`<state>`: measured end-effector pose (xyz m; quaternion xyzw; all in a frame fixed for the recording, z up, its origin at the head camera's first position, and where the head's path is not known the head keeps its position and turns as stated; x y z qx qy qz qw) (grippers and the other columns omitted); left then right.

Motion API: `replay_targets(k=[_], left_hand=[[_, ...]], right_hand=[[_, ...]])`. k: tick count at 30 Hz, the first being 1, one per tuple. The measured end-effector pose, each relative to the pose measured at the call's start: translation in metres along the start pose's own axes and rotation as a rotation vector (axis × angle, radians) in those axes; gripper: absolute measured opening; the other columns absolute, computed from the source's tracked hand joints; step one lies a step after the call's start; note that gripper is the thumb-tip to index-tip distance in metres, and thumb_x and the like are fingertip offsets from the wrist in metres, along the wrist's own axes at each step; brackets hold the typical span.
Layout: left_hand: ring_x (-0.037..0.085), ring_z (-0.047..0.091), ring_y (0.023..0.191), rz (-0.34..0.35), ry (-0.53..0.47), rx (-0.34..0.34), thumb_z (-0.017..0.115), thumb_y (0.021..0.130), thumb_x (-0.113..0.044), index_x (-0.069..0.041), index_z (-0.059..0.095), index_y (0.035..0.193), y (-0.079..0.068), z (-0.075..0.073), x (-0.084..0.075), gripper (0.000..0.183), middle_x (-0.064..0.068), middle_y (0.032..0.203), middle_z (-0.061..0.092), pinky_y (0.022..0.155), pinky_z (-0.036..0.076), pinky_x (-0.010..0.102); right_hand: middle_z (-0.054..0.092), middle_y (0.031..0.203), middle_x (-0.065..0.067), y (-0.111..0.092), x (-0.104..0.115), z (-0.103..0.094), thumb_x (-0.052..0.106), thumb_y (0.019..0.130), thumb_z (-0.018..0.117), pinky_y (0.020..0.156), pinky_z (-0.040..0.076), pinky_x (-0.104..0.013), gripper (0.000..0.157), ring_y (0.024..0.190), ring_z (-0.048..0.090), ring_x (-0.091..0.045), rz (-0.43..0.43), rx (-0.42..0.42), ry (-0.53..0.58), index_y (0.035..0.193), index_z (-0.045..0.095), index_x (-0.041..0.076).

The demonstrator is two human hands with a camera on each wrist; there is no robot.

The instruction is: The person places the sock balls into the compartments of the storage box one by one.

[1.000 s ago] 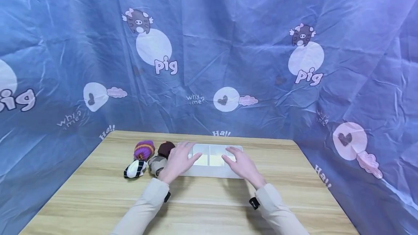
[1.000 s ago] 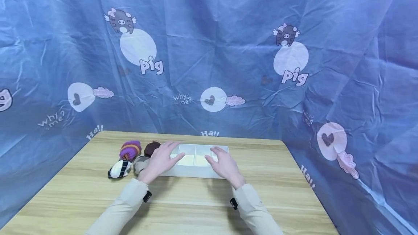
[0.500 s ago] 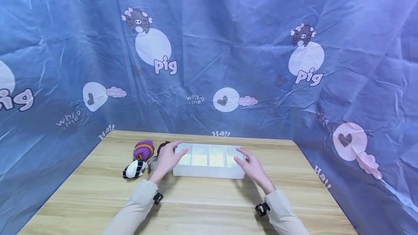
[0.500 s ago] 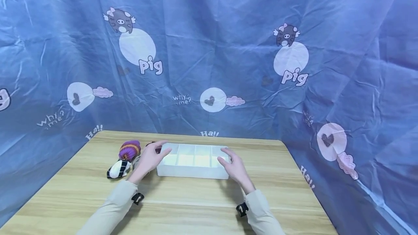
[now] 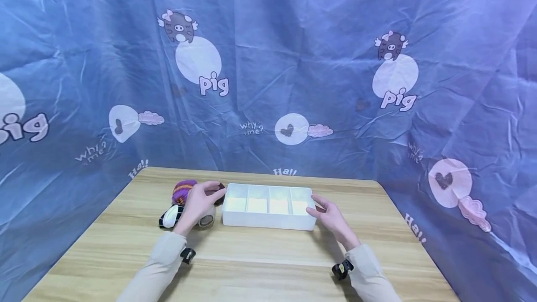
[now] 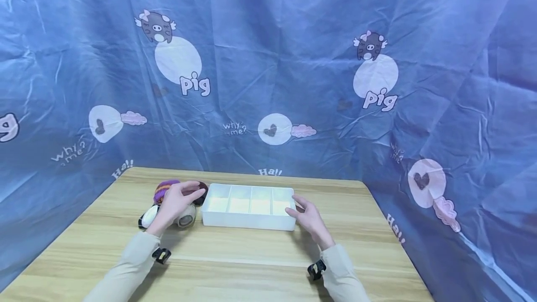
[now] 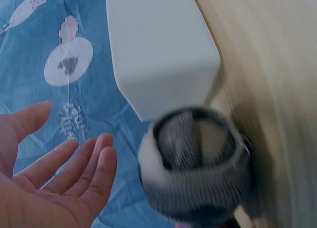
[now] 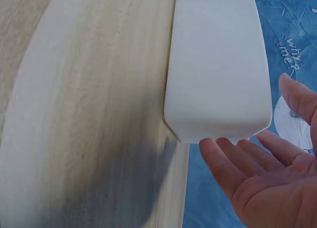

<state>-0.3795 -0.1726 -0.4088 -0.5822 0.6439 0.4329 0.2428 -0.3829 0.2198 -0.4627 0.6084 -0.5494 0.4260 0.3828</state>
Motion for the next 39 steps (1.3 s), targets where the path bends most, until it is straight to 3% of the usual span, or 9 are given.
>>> replay_targets(k=[5,8,11,18,23,31,39], left_hand=[[0.03,0.07,0.101,-0.026,-0.067,-0.005,0.075,0.087,-0.025,0.003,0.065,0.122,-0.002,-0.017,0.015,0.046,0.018,0.11,0.072,0.086,0.056,0.033],[0.026,0.07,0.101,-0.052,-0.127,0.005,0.075,0.087,-0.023,0.004,0.064,0.122,-0.003,-0.022,0.024,0.045,0.02,0.111,0.071,0.08,0.055,0.02],[0.019,0.069,0.098,-0.078,-0.167,0.011,0.075,0.088,-0.023,0.004,0.064,0.122,-0.003,-0.027,0.032,0.045,0.021,0.113,0.07,0.078,0.053,0.015],[0.001,0.065,0.086,-0.121,-0.261,0.036,0.074,0.088,-0.018,0.009,0.06,0.123,-0.008,-0.039,0.047,0.047,0.021,0.114,0.069,0.077,0.056,0.022],[-0.001,0.066,0.085,-0.159,-0.347,0.056,0.075,0.086,-0.014,0.012,0.057,0.125,-0.01,-0.053,0.06,0.05,0.017,0.112,0.071,0.078,0.056,0.024],[-0.002,0.066,0.084,-0.239,-0.353,0.099,0.073,0.089,-0.018,0.011,0.049,0.135,-0.017,-0.078,0.079,0.061,-0.012,0.098,0.074,0.075,0.056,0.022],[0.001,0.061,0.075,-0.308,-0.279,0.098,0.073,0.088,-0.019,0.01,0.05,0.134,-0.02,-0.093,0.106,0.059,-0.018,0.09,0.069,0.067,0.052,0.023]], right_hand=[[0.033,0.155,-0.022,-0.002,-0.001,0.003,0.021,0.09,0.071,0.11,0.037,-0.049,0.069,0.137,0.039,-0.044,-0.001,0.036,0.0,0.148,0.038,0.0],[0.032,0.155,-0.023,-0.002,-0.002,0.002,0.017,0.09,0.071,0.109,0.039,-0.049,0.07,0.136,0.04,-0.045,0.003,0.034,-0.002,0.148,0.037,0.0],[0.029,0.156,-0.023,-0.002,-0.004,0.001,0.014,0.089,0.071,0.108,0.04,-0.048,0.072,0.136,0.04,-0.046,0.004,0.026,-0.005,0.15,0.034,0.0],[0.026,0.158,-0.023,-0.002,-0.004,0.0,0.014,0.09,0.07,0.108,0.041,-0.048,0.075,0.134,0.042,-0.046,-0.002,0.026,-0.008,0.151,0.03,-0.002],[0.027,0.157,-0.022,-0.002,-0.003,0.001,0.014,0.09,0.07,0.106,0.042,-0.047,0.074,0.133,0.044,-0.046,0.004,0.032,-0.009,0.151,0.03,-0.001],[0.026,0.158,-0.022,0.001,-0.009,0.002,0.012,0.091,0.068,0.105,0.043,-0.047,0.074,0.133,0.043,-0.047,0.028,0.044,-0.023,0.152,0.028,-0.001],[0.028,0.157,-0.022,-0.004,-0.002,0.002,0.015,0.091,0.069,0.106,0.043,-0.046,0.074,0.132,0.044,-0.046,0.032,0.048,-0.016,0.152,0.029,0.002]])
Point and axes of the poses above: each hand's wrist, its own y-axis towards the middle knuckle, its own z-axis out of the palm, x = y × z, the point moved 7 cm from there along y, towards the middle knuckle
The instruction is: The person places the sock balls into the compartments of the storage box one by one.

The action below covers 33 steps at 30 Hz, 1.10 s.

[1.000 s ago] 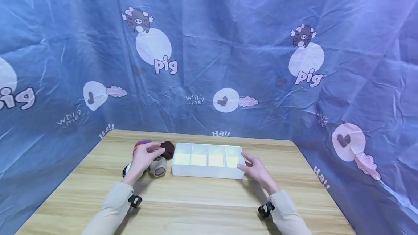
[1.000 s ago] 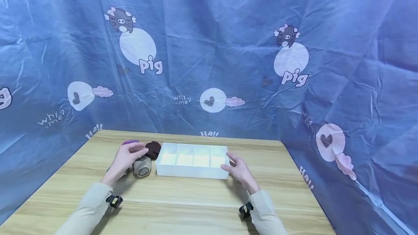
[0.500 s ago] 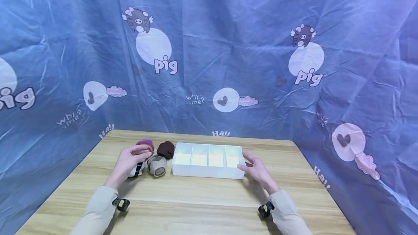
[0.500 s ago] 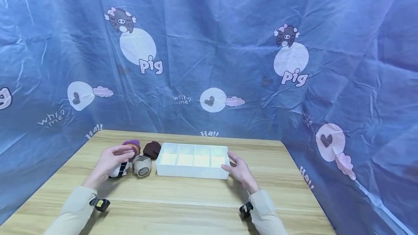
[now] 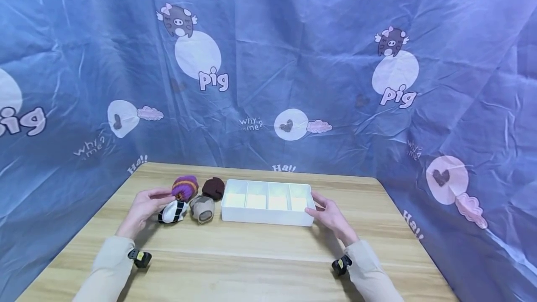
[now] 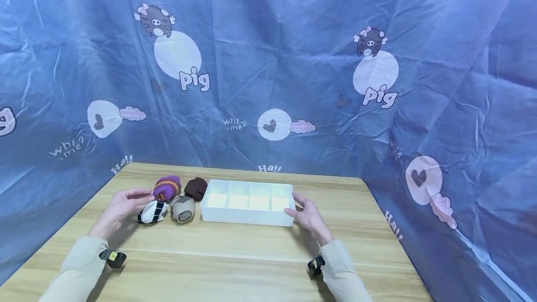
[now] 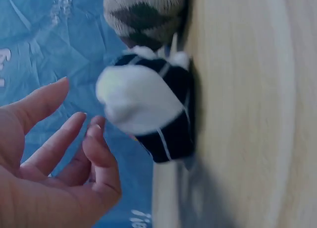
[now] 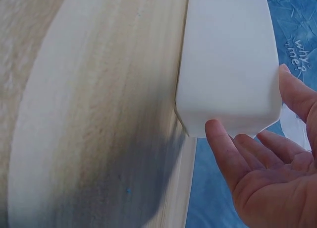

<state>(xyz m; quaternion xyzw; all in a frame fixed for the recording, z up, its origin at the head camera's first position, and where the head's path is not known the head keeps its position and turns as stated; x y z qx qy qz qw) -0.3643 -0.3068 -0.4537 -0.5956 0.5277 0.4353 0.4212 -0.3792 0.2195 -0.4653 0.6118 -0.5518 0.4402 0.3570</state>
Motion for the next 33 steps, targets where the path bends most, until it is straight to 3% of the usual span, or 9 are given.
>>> replay_targets(k=[7,12,16,23,33], left_hand=[[0.008,0.059,0.084,-0.089,0.077,0.055,0.074,0.087,-0.025,0.003,0.051,0.136,0.003,-0.007,0.02,0.061,-0.011,0.104,0.068,0.071,0.049,0.032],[0.007,0.059,0.085,-0.137,0.074,0.104,0.075,0.086,-0.026,0.003,0.05,0.138,0.003,-0.004,0.028,0.065,-0.01,0.106,0.068,0.071,0.051,0.031],[0.005,0.058,0.09,-0.132,0.074,0.137,0.076,0.086,-0.026,0.006,0.048,0.138,0.004,-0.001,0.03,0.067,-0.005,0.111,0.068,0.076,0.051,0.029],[0.008,0.06,0.09,-0.137,0.062,0.188,0.073,0.087,-0.023,0.009,0.046,0.137,0.005,0.005,0.037,0.066,-0.004,0.105,0.067,0.077,0.053,0.029],[0.007,0.057,0.073,-0.115,0.1,0.226,0.073,0.088,-0.021,0.011,0.043,0.137,0.006,0.01,0.034,0.066,-0.009,0.088,0.066,0.06,0.046,0.026]], right_hand=[[0.03,0.156,-0.022,0.002,-0.001,-0.002,0.015,0.09,0.07,0.105,0.043,-0.046,0.074,0.131,0.045,-0.046,0.0,-0.01,-0.009,0.151,0.031,0.002],[0.03,0.156,-0.022,0.002,-0.001,-0.001,0.015,0.09,0.07,0.105,0.043,-0.046,0.074,0.132,0.045,-0.046,0.002,-0.004,-0.008,0.151,0.031,0.002],[0.029,0.156,-0.023,0.002,-0.002,0.0,0.015,0.091,0.069,0.105,0.044,-0.046,0.074,0.132,0.044,-0.047,0.0,0.003,-0.002,0.152,0.029,0.001],[0.028,0.157,-0.022,0.002,-0.004,0.001,0.016,0.091,0.069,0.104,0.045,-0.044,0.074,0.131,0.046,-0.046,0.012,-0.001,-0.015,0.152,0.028,0.003],[0.029,0.156,-0.023,0.001,-0.002,0.0,0.017,0.091,0.069,0.104,0.045,-0.045,0.075,0.131,0.045,-0.047,0.01,0.004,-0.026,0.152,0.029,0.004]])
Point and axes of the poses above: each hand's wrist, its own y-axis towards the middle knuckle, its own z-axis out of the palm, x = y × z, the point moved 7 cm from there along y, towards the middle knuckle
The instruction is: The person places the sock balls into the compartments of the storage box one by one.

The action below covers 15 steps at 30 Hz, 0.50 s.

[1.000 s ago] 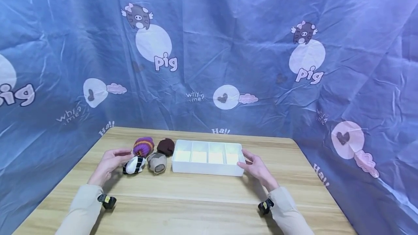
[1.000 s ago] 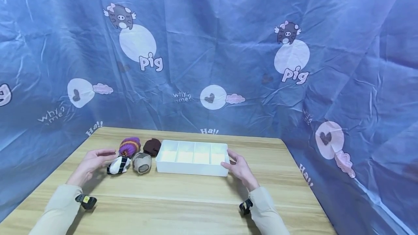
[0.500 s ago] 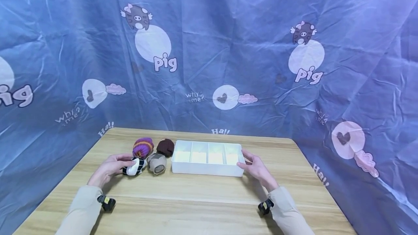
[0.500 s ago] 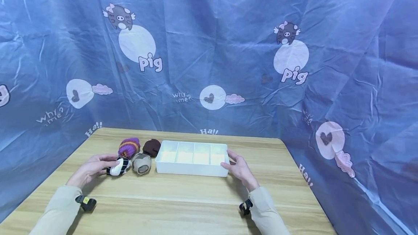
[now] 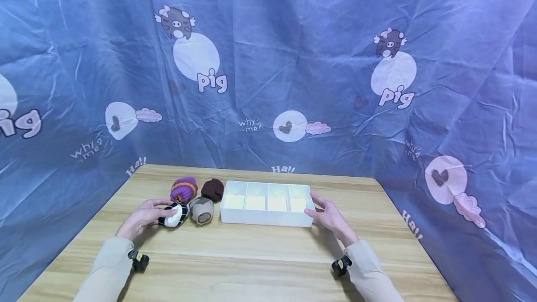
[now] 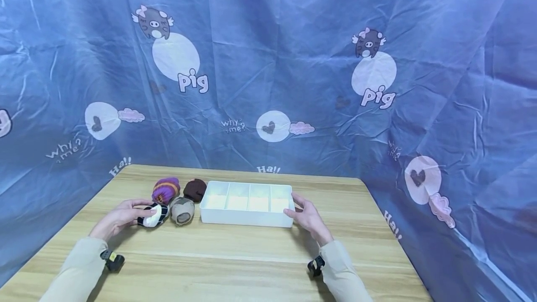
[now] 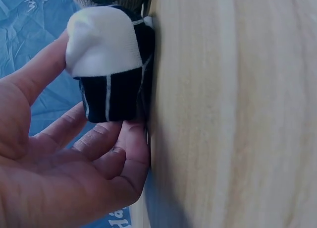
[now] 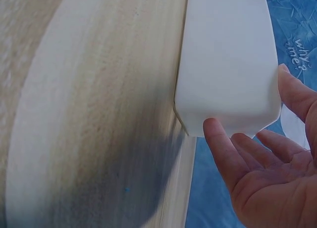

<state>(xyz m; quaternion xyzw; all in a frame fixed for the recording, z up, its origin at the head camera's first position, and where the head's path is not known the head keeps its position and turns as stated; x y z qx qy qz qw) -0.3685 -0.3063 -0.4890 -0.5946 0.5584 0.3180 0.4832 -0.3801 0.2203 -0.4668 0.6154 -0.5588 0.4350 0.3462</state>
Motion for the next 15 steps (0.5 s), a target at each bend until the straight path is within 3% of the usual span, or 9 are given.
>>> replay_targets(k=[7,15], left_hand=[[0.009,0.058,0.072,-0.029,0.039,-0.018,0.076,0.085,-0.021,0.01,0.045,0.135,0.0,-0.0015,0.0005,0.067,-0.006,0.089,0.066,0.061,0.048,0.026],[0.004,0.048,0.052,-0.055,0.02,-0.056,0.079,0.082,-0.021,0.005,0.051,0.127,0.0011,-0.0029,-0.0018,0.06,0.0,0.087,0.065,0.048,0.042,0.02]], right_hand=[[0.029,0.156,-0.023,0.0003,0.0003,-0.0005,0.016,0.091,0.069,0.101,0.048,-0.042,0.074,0.13,0.046,-0.046,0.005,0.003,0.004,0.153,0.029,0.004],[0.03,0.155,-0.026,-0.0005,0.002,-0.0016,0.013,0.091,0.068,0.099,0.05,-0.042,0.073,0.13,0.046,-0.047,-0.018,0.015,0.036,0.152,0.029,0.001]])
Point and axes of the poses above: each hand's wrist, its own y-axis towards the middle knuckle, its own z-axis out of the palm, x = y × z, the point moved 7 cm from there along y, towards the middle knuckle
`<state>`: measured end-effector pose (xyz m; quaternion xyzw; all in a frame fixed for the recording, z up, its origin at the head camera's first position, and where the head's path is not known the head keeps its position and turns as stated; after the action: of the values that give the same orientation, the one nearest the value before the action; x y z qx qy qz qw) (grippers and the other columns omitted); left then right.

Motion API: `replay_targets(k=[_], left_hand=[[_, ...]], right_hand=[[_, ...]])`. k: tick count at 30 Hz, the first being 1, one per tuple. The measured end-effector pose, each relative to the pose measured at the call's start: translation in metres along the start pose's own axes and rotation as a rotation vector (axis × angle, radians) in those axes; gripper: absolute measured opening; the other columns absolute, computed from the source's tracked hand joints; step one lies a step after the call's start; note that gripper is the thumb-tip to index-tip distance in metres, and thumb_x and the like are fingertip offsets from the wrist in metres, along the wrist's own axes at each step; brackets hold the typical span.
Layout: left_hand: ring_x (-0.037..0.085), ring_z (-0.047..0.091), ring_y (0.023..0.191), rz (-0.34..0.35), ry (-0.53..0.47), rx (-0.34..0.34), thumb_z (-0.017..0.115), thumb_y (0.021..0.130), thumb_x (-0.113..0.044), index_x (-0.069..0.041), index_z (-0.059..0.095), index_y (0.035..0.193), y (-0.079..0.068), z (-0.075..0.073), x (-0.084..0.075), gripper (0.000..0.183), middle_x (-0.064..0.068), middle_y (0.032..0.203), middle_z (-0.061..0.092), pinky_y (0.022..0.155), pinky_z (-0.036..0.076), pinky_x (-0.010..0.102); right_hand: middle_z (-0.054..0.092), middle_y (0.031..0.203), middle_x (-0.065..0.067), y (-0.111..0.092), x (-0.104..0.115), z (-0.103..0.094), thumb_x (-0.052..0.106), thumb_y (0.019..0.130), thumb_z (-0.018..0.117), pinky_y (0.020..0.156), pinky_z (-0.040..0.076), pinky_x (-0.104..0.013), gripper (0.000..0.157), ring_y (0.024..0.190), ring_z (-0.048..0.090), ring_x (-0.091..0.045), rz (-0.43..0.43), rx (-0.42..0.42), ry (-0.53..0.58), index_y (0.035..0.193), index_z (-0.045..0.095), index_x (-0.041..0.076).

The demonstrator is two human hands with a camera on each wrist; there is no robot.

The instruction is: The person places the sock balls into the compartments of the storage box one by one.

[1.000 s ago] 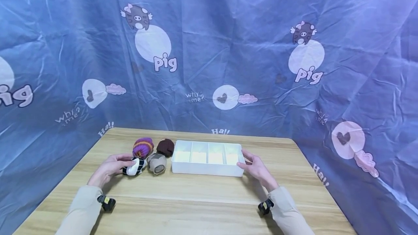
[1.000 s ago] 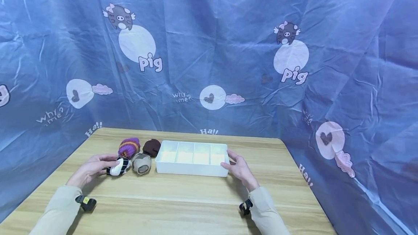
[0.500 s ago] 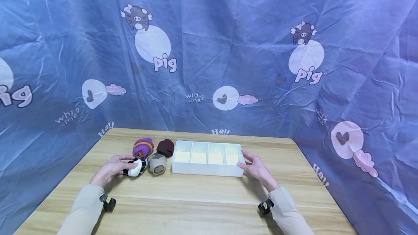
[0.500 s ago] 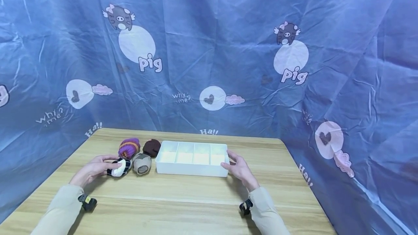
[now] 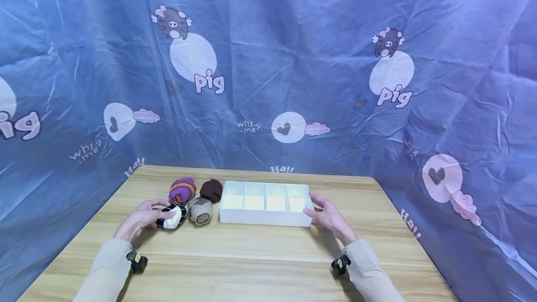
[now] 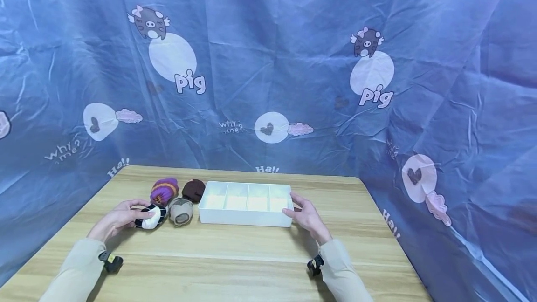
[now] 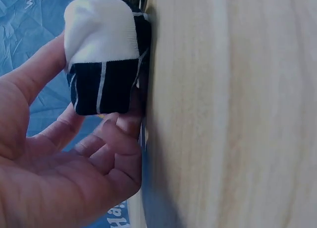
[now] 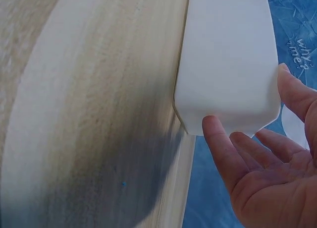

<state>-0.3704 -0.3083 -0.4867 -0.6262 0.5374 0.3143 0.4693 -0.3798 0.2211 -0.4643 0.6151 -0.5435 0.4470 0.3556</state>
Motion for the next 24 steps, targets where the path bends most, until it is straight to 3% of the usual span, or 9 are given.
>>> replay_targets(k=[6,14,17,21,24], left_hand=[[0.006,0.057,0.062,0.002,-0.064,0.023,0.078,0.083,-0.019,0.001,0.052,0.12,-0.001,0.002,-0.001,0.05,-0.002,0.086,0.065,0.057,0.048,0.022],[0.011,0.067,0.076,0.054,-0.202,0.088,0.071,0.089,-0.012,0.008,0.03,0.146,-0.003,0.002,-0.011,0.073,0.0,0.091,0.068,0.069,0.057,0.027],[0.011,0.067,0.076,0.068,-0.217,0.082,0.071,0.089,-0.013,0.009,0.029,0.146,-0.003,0.001,-0.017,0.074,0.0,0.09,0.069,0.069,0.057,0.027],[0.007,0.064,0.067,0.081,-0.211,0.045,0.072,0.089,-0.016,0.007,0.035,0.145,-0.005,-0.002,-0.023,0.071,-0.001,0.086,0.071,0.057,0.052,0.023],[0.007,0.066,0.07,0.105,-0.23,0.037,0.071,0.09,-0.017,0.007,0.033,0.146,-0.007,-0.001,-0.029,0.072,-0.002,0.087,0.071,0.06,0.054,0.022]], right_hand=[[0.034,0.151,-0.03,0.0,-0.001,0.0,0.012,0.09,0.069,0.098,0.051,-0.043,0.074,0.131,0.044,-0.048,0.02,-0.016,-0.01,0.152,0.03,0.002],[0.029,0.151,-0.035,0.0,0.001,-0.001,0.013,0.091,0.068,0.092,0.055,-0.043,0.07,0.131,0.041,-0.053,0.014,-0.007,-0.032,0.151,0.033,0.003],[0.03,0.151,-0.035,-0.001,0.001,-0.002,0.013,0.091,0.068,0.092,0.055,-0.044,0.071,0.13,0.042,-0.052,0.011,-0.009,-0.034,0.151,0.032,0.003],[0.032,0.15,-0.034,-0.001,0.001,0.0,0.013,0.091,0.068,0.093,0.054,-0.044,0.073,0.13,0.043,-0.051,0.014,-0.008,-0.036,0.152,0.028,0.002],[0.034,0.149,-0.033,-0.001,-0.001,0.003,0.012,0.091,0.068,0.091,0.055,-0.043,0.073,0.129,0.045,-0.051,0.014,-0.016,-0.031,0.152,0.029,0.002]])
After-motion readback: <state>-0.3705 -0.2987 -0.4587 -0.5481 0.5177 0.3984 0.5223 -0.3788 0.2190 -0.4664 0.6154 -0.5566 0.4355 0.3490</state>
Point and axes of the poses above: each hand's wrist, its own y-axis towards the middle knuckle, its own z-axis out of the palm, x = y × z, the point moved 7 cm from there along y, towards the middle knuckle
